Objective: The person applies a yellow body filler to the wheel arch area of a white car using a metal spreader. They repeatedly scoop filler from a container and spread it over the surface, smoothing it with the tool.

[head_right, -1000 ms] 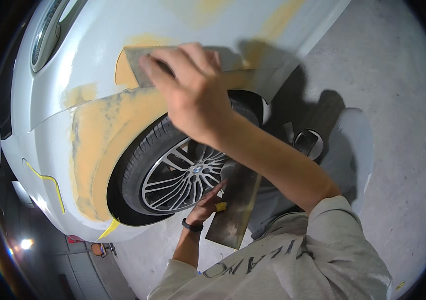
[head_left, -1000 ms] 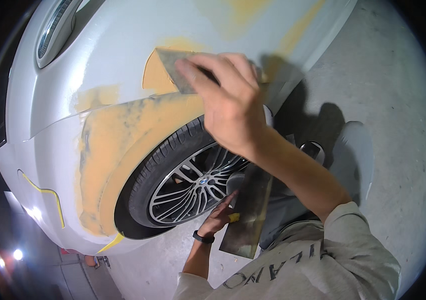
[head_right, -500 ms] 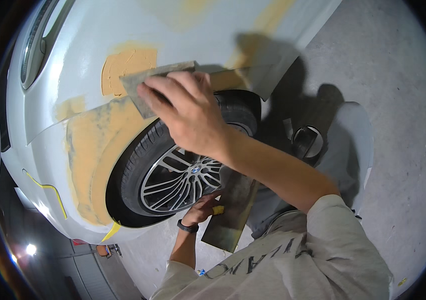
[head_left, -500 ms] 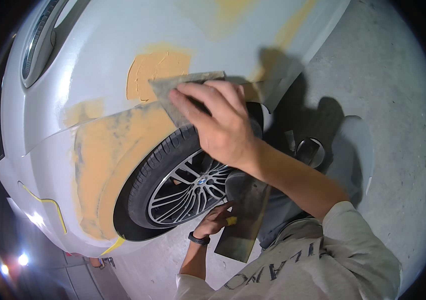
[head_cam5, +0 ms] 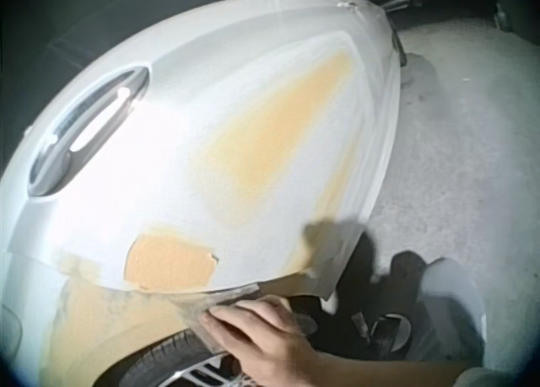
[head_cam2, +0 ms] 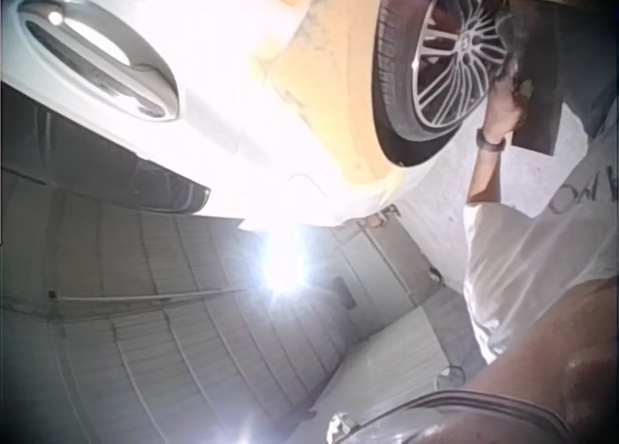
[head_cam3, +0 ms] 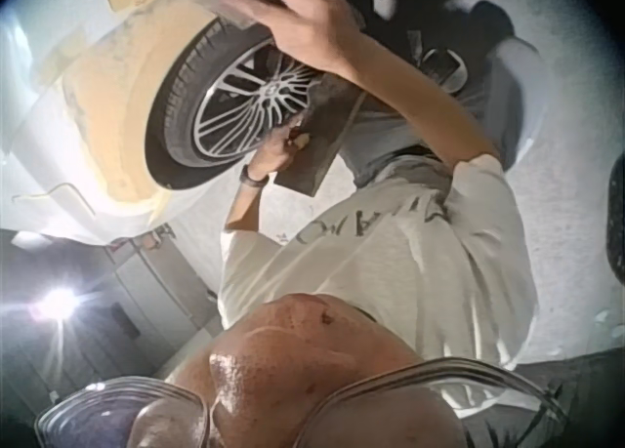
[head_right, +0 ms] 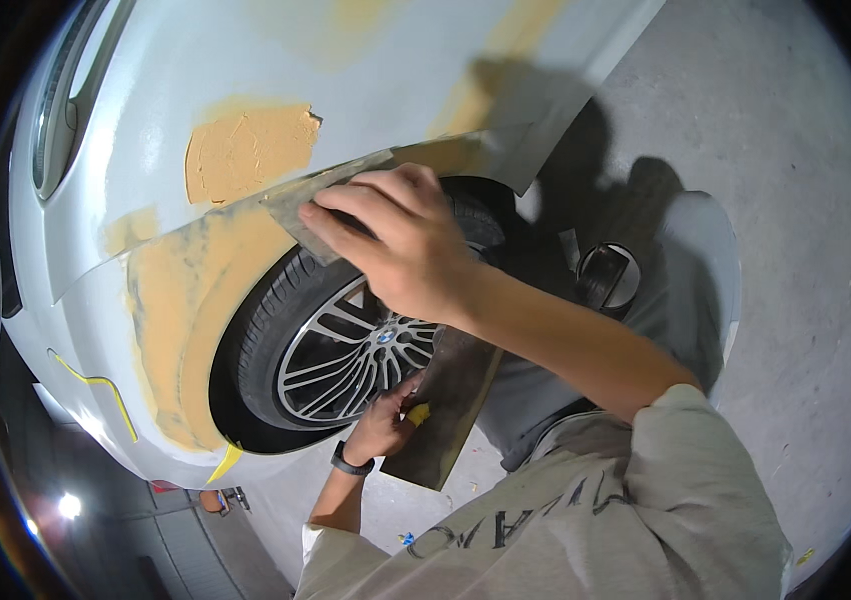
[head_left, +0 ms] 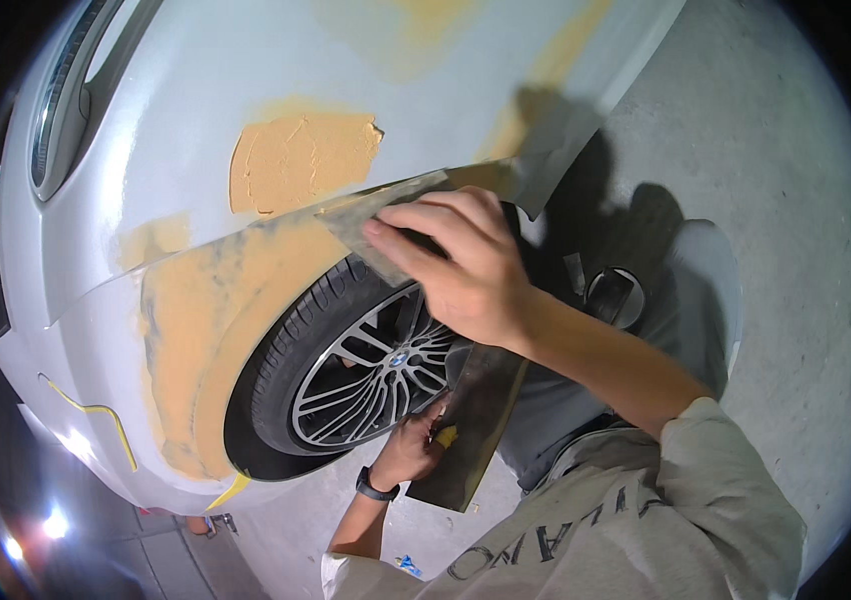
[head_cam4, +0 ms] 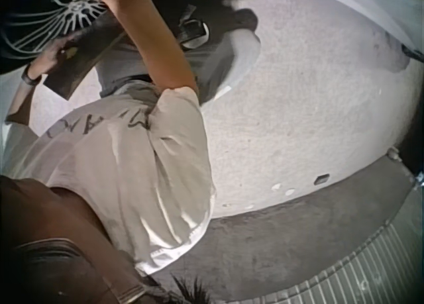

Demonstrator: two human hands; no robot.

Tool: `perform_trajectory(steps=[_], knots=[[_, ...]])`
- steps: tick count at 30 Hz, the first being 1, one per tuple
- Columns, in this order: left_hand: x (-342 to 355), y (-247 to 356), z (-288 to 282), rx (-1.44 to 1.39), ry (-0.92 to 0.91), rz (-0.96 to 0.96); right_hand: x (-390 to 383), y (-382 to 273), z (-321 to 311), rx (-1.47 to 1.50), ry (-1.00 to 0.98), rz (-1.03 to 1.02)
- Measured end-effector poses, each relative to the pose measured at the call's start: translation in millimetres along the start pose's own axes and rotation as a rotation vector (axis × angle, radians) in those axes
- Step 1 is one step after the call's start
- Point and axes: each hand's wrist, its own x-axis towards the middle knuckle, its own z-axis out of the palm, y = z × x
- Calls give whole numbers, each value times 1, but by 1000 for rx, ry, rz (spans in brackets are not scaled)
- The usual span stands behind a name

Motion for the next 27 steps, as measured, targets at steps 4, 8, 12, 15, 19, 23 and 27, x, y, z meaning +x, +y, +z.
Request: perform_trajectory(steps=[4, 8, 12, 15, 19, 23, 27], knots=[[-13, 57, -34, 410, 40, 190, -11, 1, -71, 251, -154, 176], [-5, 133, -82, 977, 42, 423, -13, -15, -108, 338, -520, 104], [6, 208, -111, 1437, 86, 648, -4, -24, -120, -5, -908, 47], [10, 252, -130, 1745, 102, 846, 6, -20, -123, -194, -987, 102], [5, 297, -158, 1697, 261, 495, 19, -19, -113, -195, -780, 199], [7, 318, -191, 1833, 432, 401, 33, -24, -87, -265, -670, 281], [21, 308, -209, 1771, 550, 378, 46, -15, -65, -287, -520, 369]])
